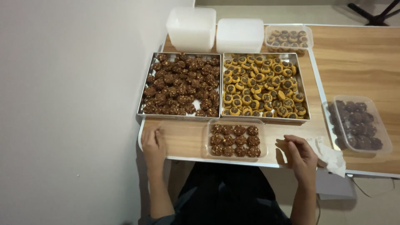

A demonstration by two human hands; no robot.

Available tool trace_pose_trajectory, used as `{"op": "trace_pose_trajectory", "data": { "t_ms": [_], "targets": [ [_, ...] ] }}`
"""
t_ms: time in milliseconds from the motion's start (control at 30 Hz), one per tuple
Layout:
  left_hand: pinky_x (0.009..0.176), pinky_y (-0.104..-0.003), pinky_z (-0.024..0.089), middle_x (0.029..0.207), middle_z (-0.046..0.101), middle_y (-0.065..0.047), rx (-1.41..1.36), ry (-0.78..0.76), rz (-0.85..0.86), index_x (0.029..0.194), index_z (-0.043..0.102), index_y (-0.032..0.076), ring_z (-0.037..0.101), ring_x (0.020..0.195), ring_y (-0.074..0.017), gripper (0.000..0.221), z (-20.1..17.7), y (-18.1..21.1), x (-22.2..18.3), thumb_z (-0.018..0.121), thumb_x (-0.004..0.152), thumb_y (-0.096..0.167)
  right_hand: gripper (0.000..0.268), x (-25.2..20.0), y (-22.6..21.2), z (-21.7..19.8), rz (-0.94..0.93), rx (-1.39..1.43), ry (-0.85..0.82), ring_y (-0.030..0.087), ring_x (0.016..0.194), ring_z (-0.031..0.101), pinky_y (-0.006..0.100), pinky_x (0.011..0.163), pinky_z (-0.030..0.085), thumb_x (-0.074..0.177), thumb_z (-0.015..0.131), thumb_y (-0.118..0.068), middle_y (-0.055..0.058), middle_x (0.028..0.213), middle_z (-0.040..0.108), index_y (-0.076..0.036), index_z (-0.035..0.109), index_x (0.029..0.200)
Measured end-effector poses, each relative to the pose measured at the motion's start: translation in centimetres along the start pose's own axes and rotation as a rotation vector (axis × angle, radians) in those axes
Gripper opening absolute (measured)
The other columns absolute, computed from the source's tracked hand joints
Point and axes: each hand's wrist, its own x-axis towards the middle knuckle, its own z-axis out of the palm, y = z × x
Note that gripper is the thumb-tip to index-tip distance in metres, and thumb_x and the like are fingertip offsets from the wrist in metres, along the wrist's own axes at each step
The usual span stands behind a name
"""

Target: The person is picking up chocolate-covered cookies from a large metal tray and neatly arranging them into a small clear plastic container.

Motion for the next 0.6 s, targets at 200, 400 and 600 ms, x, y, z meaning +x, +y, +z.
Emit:
{"op": "trace_pose_trajectory", "data": {
  "t_ms": [200, 400, 600],
  "targets": [
    [0.105, -0.043, 0.042, 0.104, 0.071, -0.010, 0.007, 0.006, 0.012, 0.107, 0.068, 0.004, 0.068, 0.106, -0.0296, 0.017, -0.2, 0.8, 0.3, 0.051, 0.104, 0.003, 0.011, 0.3, -0.3, 0.2, -0.084, -0.170, -0.018, 0.031, 0.110, 0.069, 0.046, 0.100, 0.054, 0.106, 0.060, 0.002, 0.023, 0.112, 0.071, 0.006, 0.068, 0.113],
    [0.103, -0.045, 0.042, 0.103, 0.069, -0.012, -0.040, 0.014, 0.039, 0.109, 0.067, 0.002, 0.066, 0.107, -0.0322, 0.018, -0.1, 0.2, 0.3, 0.050, 0.104, 0.000, 0.011, 0.3, -1.1, 0.6, -0.100, -0.215, -0.028, 0.031, 0.110, 0.069, 0.045, 0.100, 0.053, 0.108, 0.058, 0.002, 0.022, 0.112, 0.071, 0.005, 0.069, 0.111],
    [0.101, -0.044, 0.043, 0.103, 0.069, -0.013, -0.033, 0.052, 0.065, 0.107, 0.066, 0.001, 0.066, 0.106, -0.0343, 0.015, -0.3, 1.0, 0.4, 0.053, 0.101, -0.001, 0.011, 0.0, -0.9, 0.6, -0.119, -0.221, -0.043, 0.030, 0.112, 0.068, 0.045, 0.101, 0.052, 0.108, 0.058, 0.001, 0.022, 0.111, 0.072, 0.006, 0.068, 0.111]
  ]
}}
